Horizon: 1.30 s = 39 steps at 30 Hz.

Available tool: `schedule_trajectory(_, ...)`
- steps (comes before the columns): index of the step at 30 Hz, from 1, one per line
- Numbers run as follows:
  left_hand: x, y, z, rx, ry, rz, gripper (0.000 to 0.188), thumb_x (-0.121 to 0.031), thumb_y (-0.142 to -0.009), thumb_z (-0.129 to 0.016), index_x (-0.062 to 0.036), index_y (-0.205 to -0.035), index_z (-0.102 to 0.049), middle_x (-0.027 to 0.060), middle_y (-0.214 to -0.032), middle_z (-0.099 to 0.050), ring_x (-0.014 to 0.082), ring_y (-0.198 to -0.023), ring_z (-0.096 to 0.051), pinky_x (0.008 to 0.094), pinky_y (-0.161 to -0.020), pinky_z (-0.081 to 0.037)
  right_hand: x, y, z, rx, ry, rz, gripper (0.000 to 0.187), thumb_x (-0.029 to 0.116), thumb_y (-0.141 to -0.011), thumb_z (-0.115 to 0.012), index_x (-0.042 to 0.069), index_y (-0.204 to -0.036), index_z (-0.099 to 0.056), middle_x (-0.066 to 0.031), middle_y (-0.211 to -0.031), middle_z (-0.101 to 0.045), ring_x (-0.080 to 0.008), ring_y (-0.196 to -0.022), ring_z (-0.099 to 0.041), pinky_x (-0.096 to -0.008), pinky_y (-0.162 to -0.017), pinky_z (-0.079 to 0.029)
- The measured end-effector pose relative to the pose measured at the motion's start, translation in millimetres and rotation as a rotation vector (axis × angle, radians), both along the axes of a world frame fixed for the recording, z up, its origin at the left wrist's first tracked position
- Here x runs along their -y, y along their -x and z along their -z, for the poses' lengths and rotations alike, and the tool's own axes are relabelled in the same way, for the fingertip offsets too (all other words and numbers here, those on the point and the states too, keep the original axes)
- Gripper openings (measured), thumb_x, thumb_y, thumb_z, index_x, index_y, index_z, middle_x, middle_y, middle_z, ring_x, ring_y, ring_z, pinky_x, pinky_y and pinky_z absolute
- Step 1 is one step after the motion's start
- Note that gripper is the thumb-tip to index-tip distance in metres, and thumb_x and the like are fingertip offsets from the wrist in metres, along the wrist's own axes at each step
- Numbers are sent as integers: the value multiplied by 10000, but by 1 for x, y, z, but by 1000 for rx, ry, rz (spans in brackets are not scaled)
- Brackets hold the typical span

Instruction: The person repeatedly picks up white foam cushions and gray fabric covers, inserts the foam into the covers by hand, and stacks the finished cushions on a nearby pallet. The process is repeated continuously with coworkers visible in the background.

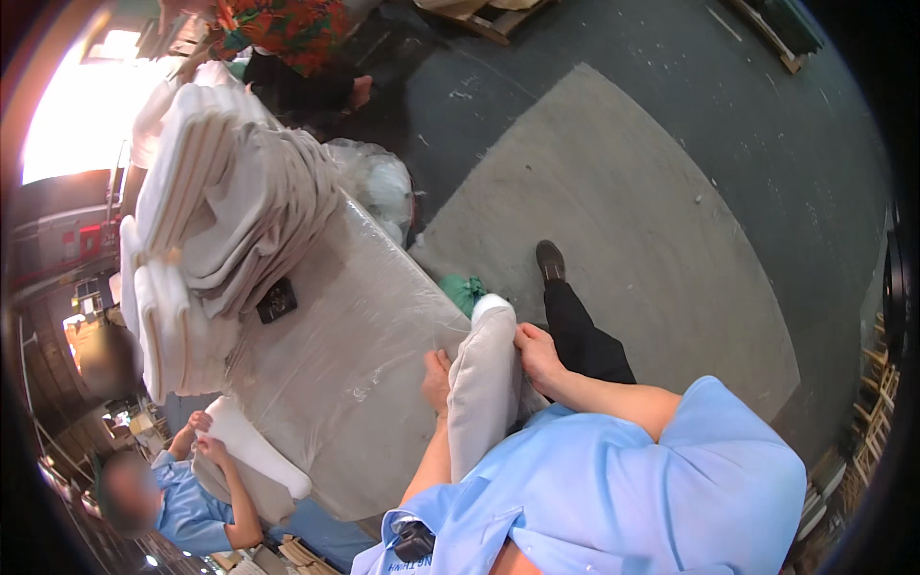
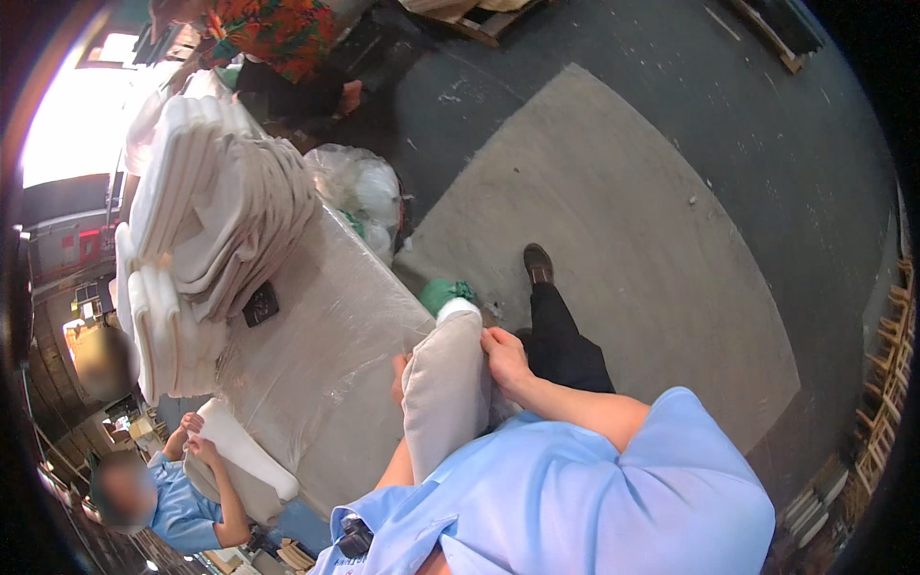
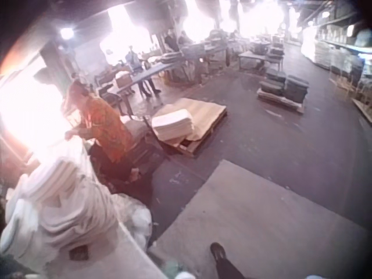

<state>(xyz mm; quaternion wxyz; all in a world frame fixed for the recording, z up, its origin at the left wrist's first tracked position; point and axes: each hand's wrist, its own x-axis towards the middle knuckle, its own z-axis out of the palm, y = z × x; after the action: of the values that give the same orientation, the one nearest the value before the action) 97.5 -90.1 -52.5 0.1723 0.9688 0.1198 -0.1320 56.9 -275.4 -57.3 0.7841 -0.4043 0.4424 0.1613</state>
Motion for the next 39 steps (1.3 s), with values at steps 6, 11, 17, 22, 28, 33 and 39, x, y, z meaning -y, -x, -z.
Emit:
schedule_trajectory(6, -11, -14, -3, 7, 300, 44, 292, -370, -1073, -585, -80, -1041, -604, 176, -785, -686, 348, -718, -678, 458, -632, -510, 13, 5, 27, 124, -217, -69, 183, 272, -1079, -604, 123, -1001, -678, 71, -867, -587, -61, -804, -520, -282, -739, -452)
schedule_trajectory(11, -25, -44, -23, -56, 502, 70, 315, -335, -1069, -618, -37, -1157, -666, 71, -836, -673, 176, -755, -642, 354, -682, -511, 34, 8, 11, 288, -339, -35, 171, 287, -1056, -654, 121, -1021, -680, 76, -843, -575, -58, -749, -490, -268, -655, -416)
schedule_trajectory(17, 78, -131, -126, -654, 1006, -21, 304, -224, -1083, -546, -8, -1184, -735, 15, -1023, -628, 105, -851, -602, 287, -740, -490, 27, 11, 8, 408, -314, 6, 136, 217, -1040, -686, 82, -1042, -671, 68, -889, -582, -45, -795, -491, -247, -701, -419)
schedule_trajectory(22, 132, -145, -146, -775, 384, 617, 259, -205, -1008, -637, -30, -1129, -785, 37, -1054, -618, 142, -965, -612, 304, -882, -488, 22, 18, 2, 498, -289, 90, 111, 162, -1051, -649, 52, -1062, -658, 54, -901, -589, -45, -831, -499, -243, -749, -425)
schedule_trajectory(28, 122, -150, -135, -795, 352, 742, 216, -170, -929, -684, -64, -1069, -810, 55, -1076, -624, 190, -1101, -587, 314, -968, -459, 28, 9, -7, 447, -207, 153, 108, 127, -1038, -650, 69, -1129, -655, 58, -856, -593, -23, -780, -515, -224, -680, -416)
schedule_trajectory(33, 129, -147, -137, -787, 306, 724, 228, -233, -945, -676, -45, -985, -799, 57, -1057, -626, 183, -1072, -588, 303, -950, -451, 33, 3, -3, 501, -43, 22, 103, 135, -1006, -663, 74, -1089, -660, 44, -769, -586, -42, -697, -504, -263, -607, -403)
schedule_trajectory(39, 145, -150, -123, -816, 131, 747, 404, -369, -1006, -641, -19, -823, -725, 52, -919, -615, 173, -890, -580, 314, -837, -457, 29, -4, 2, 544, 7, 21, 69, 132, -997, -664, 66, -1016, -661, 37, -782, -590, -63, -713, -500, -270, -634, -416)
